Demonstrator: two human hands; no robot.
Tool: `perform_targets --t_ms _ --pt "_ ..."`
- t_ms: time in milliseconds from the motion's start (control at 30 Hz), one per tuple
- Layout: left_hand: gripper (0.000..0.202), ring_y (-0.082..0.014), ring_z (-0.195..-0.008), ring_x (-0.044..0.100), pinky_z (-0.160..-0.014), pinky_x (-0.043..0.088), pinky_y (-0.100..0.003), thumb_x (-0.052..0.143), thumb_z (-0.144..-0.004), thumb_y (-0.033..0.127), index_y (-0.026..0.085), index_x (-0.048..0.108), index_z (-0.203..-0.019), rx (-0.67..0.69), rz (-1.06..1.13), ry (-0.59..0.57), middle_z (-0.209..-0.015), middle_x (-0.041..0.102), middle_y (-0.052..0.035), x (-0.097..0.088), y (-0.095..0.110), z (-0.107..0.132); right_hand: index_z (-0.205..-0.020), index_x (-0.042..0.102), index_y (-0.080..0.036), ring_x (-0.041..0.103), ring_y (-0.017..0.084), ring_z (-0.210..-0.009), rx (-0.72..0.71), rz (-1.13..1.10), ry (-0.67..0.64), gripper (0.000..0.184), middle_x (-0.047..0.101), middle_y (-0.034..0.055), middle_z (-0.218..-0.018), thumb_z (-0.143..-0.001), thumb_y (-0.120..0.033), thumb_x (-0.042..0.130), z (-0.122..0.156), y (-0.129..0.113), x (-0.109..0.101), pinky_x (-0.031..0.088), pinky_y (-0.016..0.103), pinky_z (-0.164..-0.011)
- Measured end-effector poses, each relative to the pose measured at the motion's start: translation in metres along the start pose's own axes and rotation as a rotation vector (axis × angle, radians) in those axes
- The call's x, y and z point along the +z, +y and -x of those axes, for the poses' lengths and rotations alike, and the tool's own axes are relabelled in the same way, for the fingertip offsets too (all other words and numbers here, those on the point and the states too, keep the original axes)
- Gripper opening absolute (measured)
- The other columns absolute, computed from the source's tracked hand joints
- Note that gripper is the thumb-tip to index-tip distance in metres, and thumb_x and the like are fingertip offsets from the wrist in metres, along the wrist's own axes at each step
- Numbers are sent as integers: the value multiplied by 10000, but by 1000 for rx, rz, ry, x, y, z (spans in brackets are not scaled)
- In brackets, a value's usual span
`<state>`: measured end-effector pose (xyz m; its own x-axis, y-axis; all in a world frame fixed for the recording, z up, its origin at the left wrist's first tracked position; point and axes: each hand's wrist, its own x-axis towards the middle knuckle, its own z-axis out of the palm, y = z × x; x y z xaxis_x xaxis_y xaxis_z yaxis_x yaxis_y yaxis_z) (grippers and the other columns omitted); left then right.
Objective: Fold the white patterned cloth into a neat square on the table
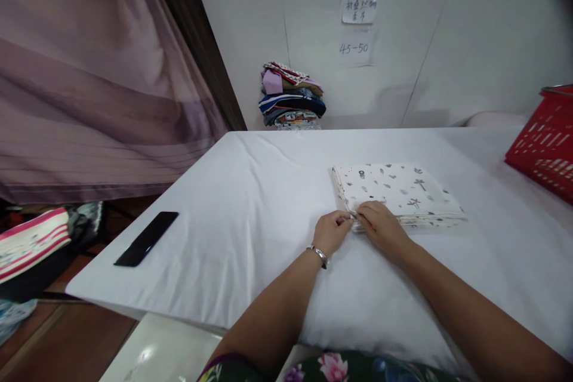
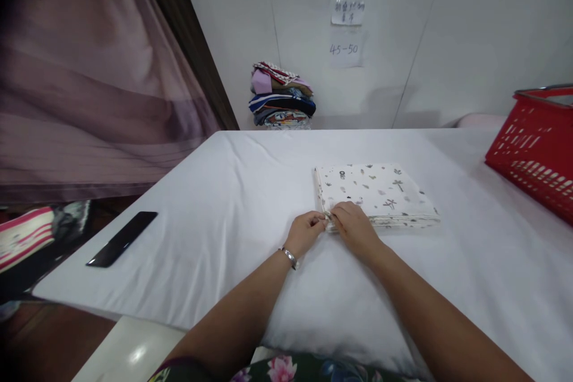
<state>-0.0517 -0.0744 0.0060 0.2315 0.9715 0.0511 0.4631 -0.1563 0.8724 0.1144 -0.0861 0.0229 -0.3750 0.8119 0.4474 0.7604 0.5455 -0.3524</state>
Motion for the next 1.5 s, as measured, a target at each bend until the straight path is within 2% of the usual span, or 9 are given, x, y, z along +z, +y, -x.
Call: perform_targets --t_ms 100,267,400,567,700,867,1100,1500 --pt "207 -100 -581 511 -566 382 -208 525 -752 358 222 658 -834 0 3 -2 -619 593 39 1 0 0 -921 566 -216 515 227 -870 -22 10 1 209 596 80 -915 -888 -225 360 2 -1 -4 403 383 -761" --pt "211 -103 -601 525 -574 389 -206 514 -757 353 221 660 -835 9 16 -1 -648 611 31 2 -2 0 -920 581 -209 519 224 -870 -55 26 -68 214 601 81 -910 -884 -229 371 3 -2 -8 399 374 -753" --pt "218 -108 -616 537 -598 408 -209 515 -746 324 214 669 -854 18 16 1 -658 623 28 1 -3 0 -942 577 -206 522 219 -870 -55 2 -81 175 602 82 -920 -858 -252 430 3 0 -8 406 367 -746" --pt "233 -102 -586 521 -576 404 -203 502 -734 274 215 679 -874 18 32 -17 -629 611 37 1 -5 -1 -919 564 -201 518 215 -869 -6 -22 -46 132 602 75 -915 -831 -262 488 4 -1 -6 403 355 -745" --pt "231 -98 -580 516 -565 398 -200 508 -726 267 212 684 -866 29 91 -19 -631 604 39 3 -7 -2 -839 557 -209 515 198 -798 44 -44 -5 106 592 54 -841 -844 -270 470 2 -5 -4 396 338 -712" --pt "234 -86 -582 504 -566 400 -188 497 -711 206 195 663 -876 45 148 -11 -641 591 38 1 -6 -4 -824 533 -196 493 197 -782 12 -40 67 95 570 63 -812 -849 -224 446 3 -5 -6 390 337 -709" --pt "224 -69 -572 500 -570 405 -181 538 -660 154 198 595 -873 28 65 -26 -739 618 42 -2 2 0 -847 541 -189 499 207 -823 -100 18 -62 71 585 72 -851 -811 -186 480 5 0 -8 389 344 -726" --pt "115 -72 -582 508 -582 412 -192 556 -699 199 199 609 -802 34 107 16 -714 613 40 1 -1 -1 -894 555 -202 508 208 -841 -2 -62 -75 103 592 68 -882 -814 -243 506 4 -7 -11 397 343 -739"
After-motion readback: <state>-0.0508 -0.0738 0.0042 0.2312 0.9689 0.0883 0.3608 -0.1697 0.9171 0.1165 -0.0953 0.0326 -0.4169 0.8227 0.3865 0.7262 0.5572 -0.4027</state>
